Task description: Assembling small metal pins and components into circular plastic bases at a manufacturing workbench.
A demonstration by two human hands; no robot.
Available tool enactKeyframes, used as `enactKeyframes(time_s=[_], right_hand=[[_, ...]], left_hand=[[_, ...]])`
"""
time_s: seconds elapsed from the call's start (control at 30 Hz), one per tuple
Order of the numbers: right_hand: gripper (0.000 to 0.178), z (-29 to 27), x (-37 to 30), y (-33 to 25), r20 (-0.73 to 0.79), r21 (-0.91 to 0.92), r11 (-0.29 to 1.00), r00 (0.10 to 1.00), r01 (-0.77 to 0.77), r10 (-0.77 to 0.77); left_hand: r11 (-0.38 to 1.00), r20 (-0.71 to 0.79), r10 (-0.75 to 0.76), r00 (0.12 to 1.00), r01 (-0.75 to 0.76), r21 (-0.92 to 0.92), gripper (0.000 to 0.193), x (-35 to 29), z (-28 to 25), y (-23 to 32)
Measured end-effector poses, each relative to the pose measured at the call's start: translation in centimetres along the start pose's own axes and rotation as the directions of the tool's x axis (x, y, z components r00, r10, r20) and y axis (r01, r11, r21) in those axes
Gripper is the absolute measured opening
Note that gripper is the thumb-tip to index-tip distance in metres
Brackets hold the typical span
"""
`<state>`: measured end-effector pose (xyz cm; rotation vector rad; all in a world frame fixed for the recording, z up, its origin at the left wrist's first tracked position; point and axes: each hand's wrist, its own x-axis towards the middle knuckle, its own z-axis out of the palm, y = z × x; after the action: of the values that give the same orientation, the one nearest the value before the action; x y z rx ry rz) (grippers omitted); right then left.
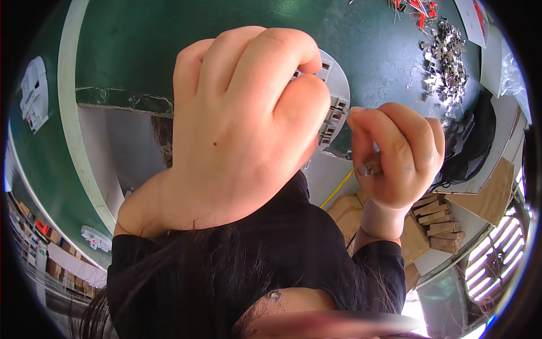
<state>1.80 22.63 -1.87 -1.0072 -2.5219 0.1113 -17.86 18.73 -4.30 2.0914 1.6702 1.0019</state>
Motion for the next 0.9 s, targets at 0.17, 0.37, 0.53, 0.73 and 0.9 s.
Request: enactKeyframes(time_s=[0.17, 0.37, 0.53, 0.73, 0.9], right_hand=[[0.027, -1.3, 1.6, -1.8, 0.129, -0.117, 0.992, 0.99, -0.048, 0.063], [0.028, -2.3, 1.1, -3.1, 0.288, -0.228, 0.972, 0.95, -0.057, 0.123], [0.035, -2.8, -0.9, -2.1, 0.292, -0.085, 0.984, 0.94, -0.159, 0.177], [0.046, -5.5, -3.5, 3.6, -0.024, 0.057, 0.791, 0.792, -0.609, 0.611], [0.044, -4.2, -5.2, 9.7, 0.045, -0.251, 0.796, 0.815, -0.55, 0.578]], left_hand=[[0.999, -0.015, 0.042, 0.999, -0.042, -0.02, 0.025, -0.1, 0.0, -0.2], [0.999, 0.095, 0.007, 0.995, -0.003, -0.041, 0.022, 0.6, -0.8, 0.6], [0.991, 0.217, -0.008, 0.976, 0.036, -0.128, 0.019, 0.8, -0.7, 1.2], [0.986, 0.272, 0.002, 0.962, 0.043, -0.158, 0.016, 1.3, -0.1, 1.1], [0.984, 0.266, -0.006, 0.964, 0.053, -0.17, 0.014, 0.5, -0.5, 0.6]])
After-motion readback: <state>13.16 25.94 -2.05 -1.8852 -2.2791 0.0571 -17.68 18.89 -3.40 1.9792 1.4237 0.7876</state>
